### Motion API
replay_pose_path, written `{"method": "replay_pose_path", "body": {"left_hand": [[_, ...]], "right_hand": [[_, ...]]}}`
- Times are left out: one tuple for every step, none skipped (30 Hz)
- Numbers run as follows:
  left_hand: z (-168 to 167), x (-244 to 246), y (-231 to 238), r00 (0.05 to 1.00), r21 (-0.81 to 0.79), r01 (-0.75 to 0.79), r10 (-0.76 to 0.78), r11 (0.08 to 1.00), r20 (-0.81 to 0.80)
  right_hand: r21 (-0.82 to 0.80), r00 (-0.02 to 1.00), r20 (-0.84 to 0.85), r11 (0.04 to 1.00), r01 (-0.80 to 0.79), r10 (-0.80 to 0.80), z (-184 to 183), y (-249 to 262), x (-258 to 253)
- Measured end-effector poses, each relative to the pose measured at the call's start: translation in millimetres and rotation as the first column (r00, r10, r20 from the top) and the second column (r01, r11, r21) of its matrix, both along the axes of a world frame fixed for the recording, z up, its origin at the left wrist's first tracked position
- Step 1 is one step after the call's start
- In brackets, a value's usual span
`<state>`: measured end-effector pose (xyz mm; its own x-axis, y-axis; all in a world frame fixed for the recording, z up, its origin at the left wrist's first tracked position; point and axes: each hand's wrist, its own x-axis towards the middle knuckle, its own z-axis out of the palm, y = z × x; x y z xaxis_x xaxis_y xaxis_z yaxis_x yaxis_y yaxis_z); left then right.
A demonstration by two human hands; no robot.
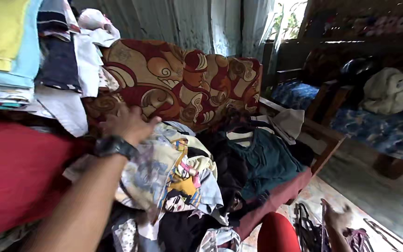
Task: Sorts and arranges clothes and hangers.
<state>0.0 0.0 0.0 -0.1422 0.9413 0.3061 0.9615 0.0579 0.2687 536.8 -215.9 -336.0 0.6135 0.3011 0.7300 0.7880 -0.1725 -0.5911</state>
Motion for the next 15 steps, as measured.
{"method": "replay_pose_path", "body": {"left_hand": [[-26.3,7.6,4.5,0.999,0.019,0.034,-0.033,0.999,-0.034],[-56.0,11.1,11.1,0.997,0.011,0.060,-0.059,0.998,-0.040],[-87.0,9.8,19.6,0.996,0.014,0.079,-0.078,0.997,-0.041],[-114.6,5.8,28.0,0.996,0.032,0.083,-0.082,0.996,-0.031],[-132.6,1.0,33.4,0.997,0.039,0.082,-0.082,0.996,-0.004],[-140.3,-3.6,35.5,0.996,0.035,0.080,-0.081,0.996,0.023],[-140.4,-7.5,35.0,0.996,0.027,0.076,-0.077,0.997,0.050],[-138.1,-10.8,32.7,0.994,0.015,0.079,-0.080,0.997,0.078],[-137.0,-13.5,29.9,0.992,0.010,0.081,-0.081,0.997,0.100],[-137.5,-15.6,27.5,0.990,0.024,0.082,-0.084,0.996,0.115],[-138.4,-17.0,26.1,0.988,0.048,0.083,-0.088,0.995,0.123],[-139.5,-17.5,25.1,0.987,0.072,0.084,-0.093,0.994,0.131],[-140.1,-17.1,23.8,0.986,0.081,0.085,-0.096,0.993,0.138],[-140.1,-16.7,23.0,0.986,0.081,0.085,-0.096,0.993,0.139],[-139.9,-16.5,22.8,0.987,0.074,0.082,-0.091,0.994,0.134]], "right_hand": [[0.042,0.983,-0.085,0.986,-0.163,0.166,-5.8,37.9,7.3],[0.018,0.940,-0.210,0.962,-0.271,0.269,15.6,72.2,-5.0],[-0.037,0.900,-0.263,0.929,-0.369,0.347,50.1,103.8,-26.9],[-0.122,0.860,-0.283,0.873,-0.472,0.425,85.5,132.2,-51.9],[-0.207,0.825,-0.274,0.807,-0.553,0.495,115.4,159.7,-76.4],[-0.279,0.797,-0.249,0.747,-0.603,0.550,137.1,187.5,-97.2],[-0.347,0.783,-0.216,0.704,-0.620,0.584,150.4,215.3,-112.3],[-0.426,0.781,-0.192,0.666,-0.612,0.594,155.9,242.6,-120.6],[-0.506,0.785,-0.177,0.629,-0.590,0.594,155.9,267.9,-123.3],[-0.582,0.795,-0.175,0.590,-0.559,0.581,155.0,287.9,-124.1],[-0.642,0.813,-0.175,0.562,-0.522,0.556,154.8,302.3,-124.6],[-0.686,0.835,-0.165,0.547,-0.480,0.525,155.9,311.6,-124.7],[-0.720,0.852,-0.165,0.530,-0.448,0.497,161.1,314.4,-124.5],[-0.745,0.864,-0.171,0.512,-0.427,0.473,170.3,312.8,-124.0],[-0.762,0.869,-0.172,0.496,-0.415,0.464,180.9,309.3,-121.9]]}}
